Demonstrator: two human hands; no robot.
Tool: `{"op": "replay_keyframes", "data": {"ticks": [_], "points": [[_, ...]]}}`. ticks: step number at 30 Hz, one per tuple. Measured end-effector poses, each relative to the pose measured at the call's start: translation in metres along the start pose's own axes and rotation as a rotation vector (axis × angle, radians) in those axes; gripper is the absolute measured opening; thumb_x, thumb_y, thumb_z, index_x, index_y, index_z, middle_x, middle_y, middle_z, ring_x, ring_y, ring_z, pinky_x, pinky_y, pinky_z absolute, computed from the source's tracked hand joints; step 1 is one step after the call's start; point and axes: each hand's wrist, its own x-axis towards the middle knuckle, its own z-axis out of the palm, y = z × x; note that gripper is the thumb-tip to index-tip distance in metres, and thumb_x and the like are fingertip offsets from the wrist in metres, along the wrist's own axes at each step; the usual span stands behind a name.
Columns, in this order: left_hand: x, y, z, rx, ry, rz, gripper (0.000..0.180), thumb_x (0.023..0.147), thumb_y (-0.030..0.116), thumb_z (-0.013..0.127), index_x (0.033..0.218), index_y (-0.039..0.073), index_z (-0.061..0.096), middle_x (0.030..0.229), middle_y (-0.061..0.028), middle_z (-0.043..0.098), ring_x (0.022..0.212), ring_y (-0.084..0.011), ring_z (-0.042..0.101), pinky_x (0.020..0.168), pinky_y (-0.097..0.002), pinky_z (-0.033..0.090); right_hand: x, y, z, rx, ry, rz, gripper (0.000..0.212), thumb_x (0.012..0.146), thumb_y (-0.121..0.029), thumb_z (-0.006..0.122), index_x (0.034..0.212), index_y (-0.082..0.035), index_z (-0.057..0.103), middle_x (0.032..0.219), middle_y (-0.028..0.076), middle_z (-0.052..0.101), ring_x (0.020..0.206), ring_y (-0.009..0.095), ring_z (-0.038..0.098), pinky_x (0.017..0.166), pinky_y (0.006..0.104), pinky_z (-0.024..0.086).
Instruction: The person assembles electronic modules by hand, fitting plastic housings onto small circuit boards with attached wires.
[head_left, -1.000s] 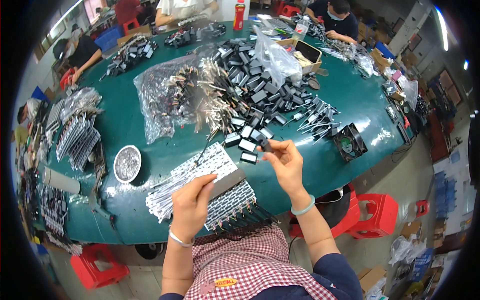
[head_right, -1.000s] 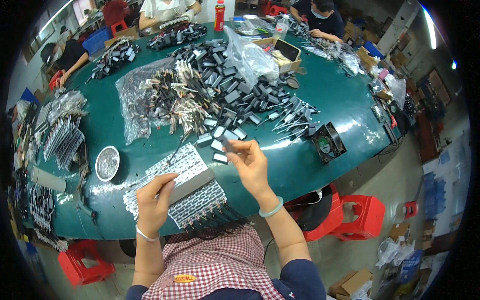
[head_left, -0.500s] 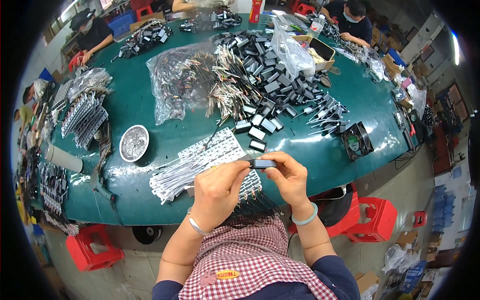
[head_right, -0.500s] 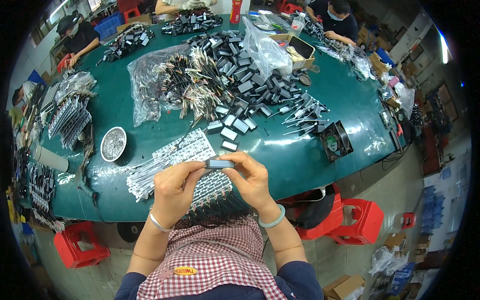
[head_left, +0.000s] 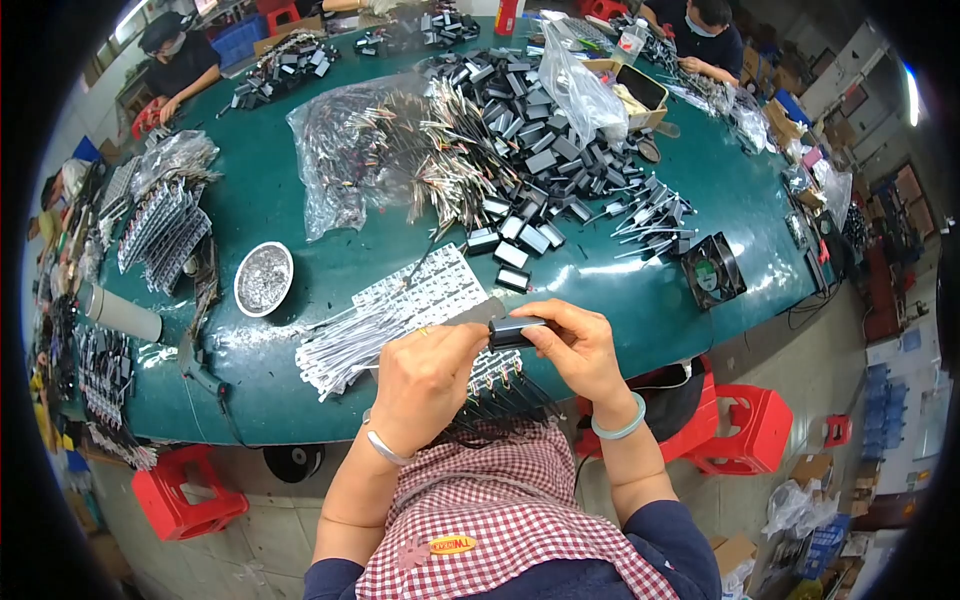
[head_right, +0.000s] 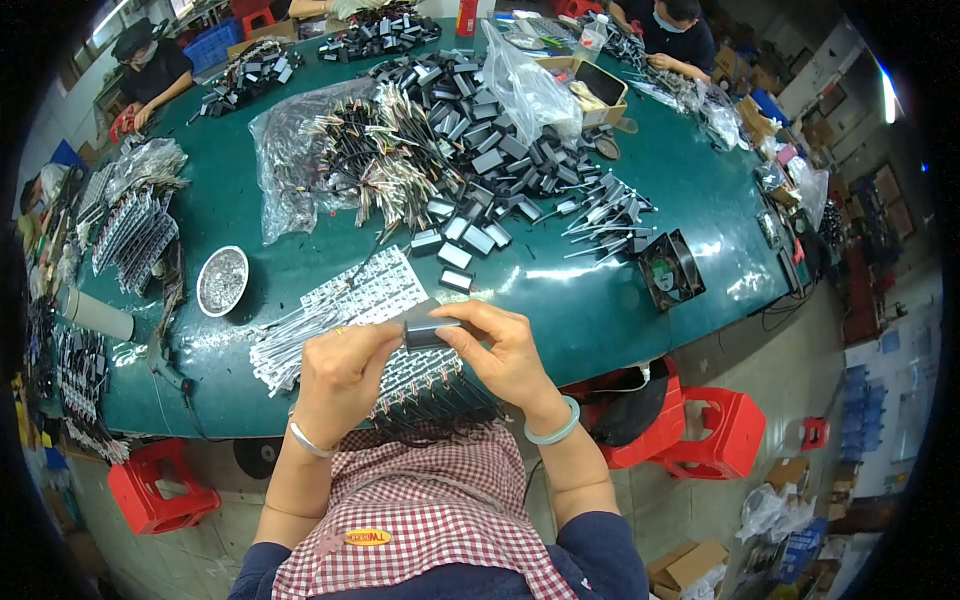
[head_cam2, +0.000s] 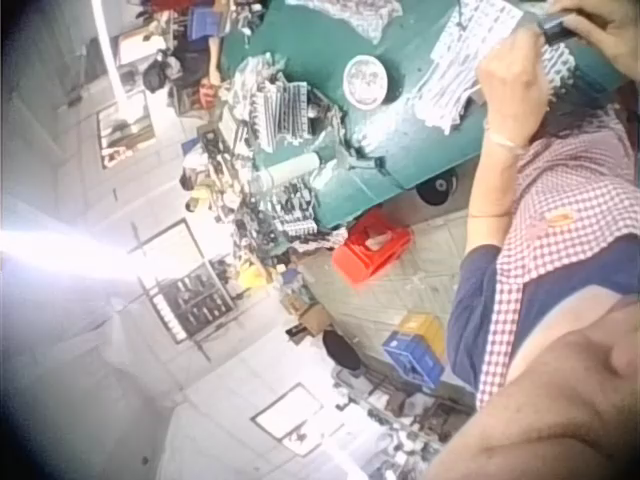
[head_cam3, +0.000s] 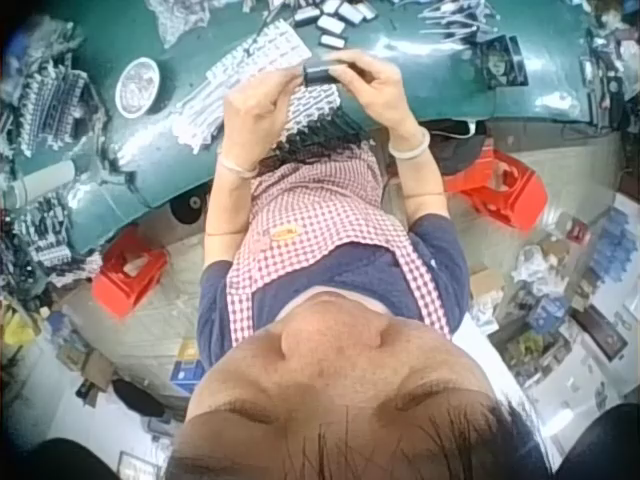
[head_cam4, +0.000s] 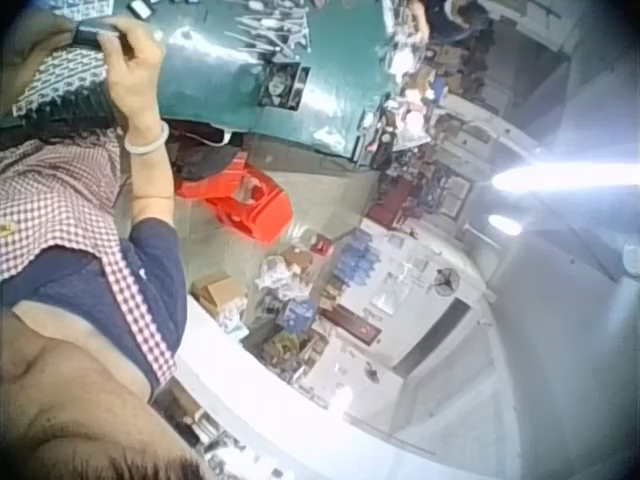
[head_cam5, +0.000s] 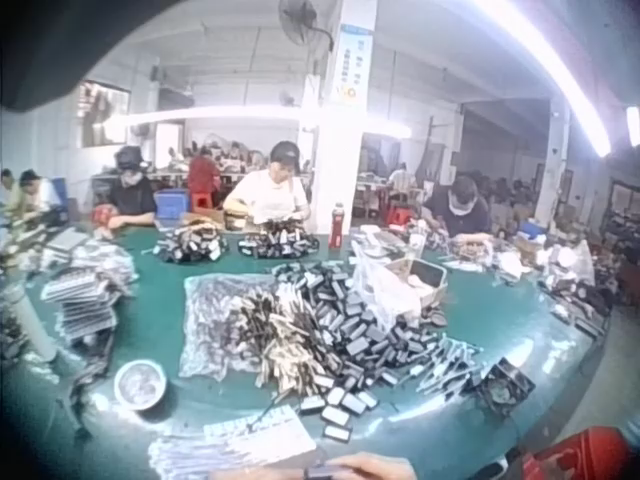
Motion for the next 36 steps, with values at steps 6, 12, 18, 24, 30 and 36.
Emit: {"op": "replay_keyframes", "data": {"ticks": [6, 12, 18, 24, 30, 36], "points": [[-0.004, -0.005, -0.007, -0.327, -0.248, -0.270, 0.009, 0.086, 0.004, 0.069, 0.093, -0.001, 0.067, 0.076, -0.0162, 0.071, 0.066, -0.0300, 0.071, 0.056, -0.0343, 0.052, 0.007, -0.015, -0.016, -0.280, -0.166, -0.143, 0.018, 0.086, -0.004, 0.070, 0.104, 0.001, 0.070, 0.087, 0.013, 0.069, 0.070, 0.025, 0.065, 0.064, 0.0322, 0.051], [-0.010, -0.006, -0.004, -0.223, -0.276, -0.261, 0.011, 0.086, 0.006, 0.069, 0.093, -0.002, 0.066, 0.076, -0.0172, 0.070, 0.065, -0.0326, 0.070, 0.057, -0.0350, 0.052, 0.009, -0.018, -0.009, -0.323, -0.182, -0.136, 0.015, 0.087, -0.004, 0.069, 0.100, 0.001, 0.069, 0.080, 0.013, 0.066, 0.067, 0.027, 0.063, 0.061, 0.0351, 0.049], [-0.012, -0.007, -0.001, -0.347, -0.255, -0.351, 0.014, 0.087, 0.007, 0.072, 0.096, -0.002, 0.067, 0.067, -0.0109, 0.068, 0.056, -0.0153, 0.066, 0.052, -0.0294, 0.050, 0.008, -0.017, -0.009, -0.316, -0.207, -0.080, 0.016, 0.086, -0.006, 0.071, 0.100, 0.002, 0.069, 0.078, 0.015, 0.065, 0.065, 0.026, 0.063, 0.060, 0.0347, 0.049], [-0.015, -0.021, -0.001, -0.781, -0.504, -0.754, 0.020, 0.089, 0.010, 0.072, 0.101, -0.004, 0.064, 0.069, -0.0081, 0.070, 0.056, -0.0074, 0.063, 0.045, -0.0233, 0.048, 0.010, 0.000, -0.004, -0.184, -0.298, -0.095, 0.015, 0.085, -0.006, 0.072, 0.098, 0.002, 0.068, 0.088, 0.013, 0.068, 0.067, 0.022, 0.064, 0.061, 0.0320, 0.050], [-0.020, -0.018, 0.008, -0.630, -0.220, -0.797, 0.012, 0.089, 0.003, 0.070, 0.094, -0.006, 0.063, 0.066, -0.0072, 0.068, 0.054, -0.0078, 0.061, 0.048, -0.0221, 0.050, 0.005, 0.003, 0.020, -0.232, 0.120, -0.083, 0.016, 0.081, -0.008, 0.078, 0.092, -0.002, 0.069, 0.134, 0.014, 0.056, 0.105, 0.023, 0.062, 0.080, 0.0334, 0.051], [-0.024, -0.012, 0.013, -0.539, -0.219, -0.676, 0.011, 0.089, 0.002, 0.070, 0.092, -0.005, 0.063, 0.066, -0.0076, 0.069, 0.055, -0.0081, 0.063, 0.048, -0.0224, 0.049, -0.006, 0.033, 0.049, 0.152, 0.056, 0.000, 0.013, 0.080, -0.009, 0.079, 0.087, -0.001, 0.070, 0.138, 0.017, 0.054, 0.122, 0.031, 0.055, 0.102, 0.0402, 0.044]]}}
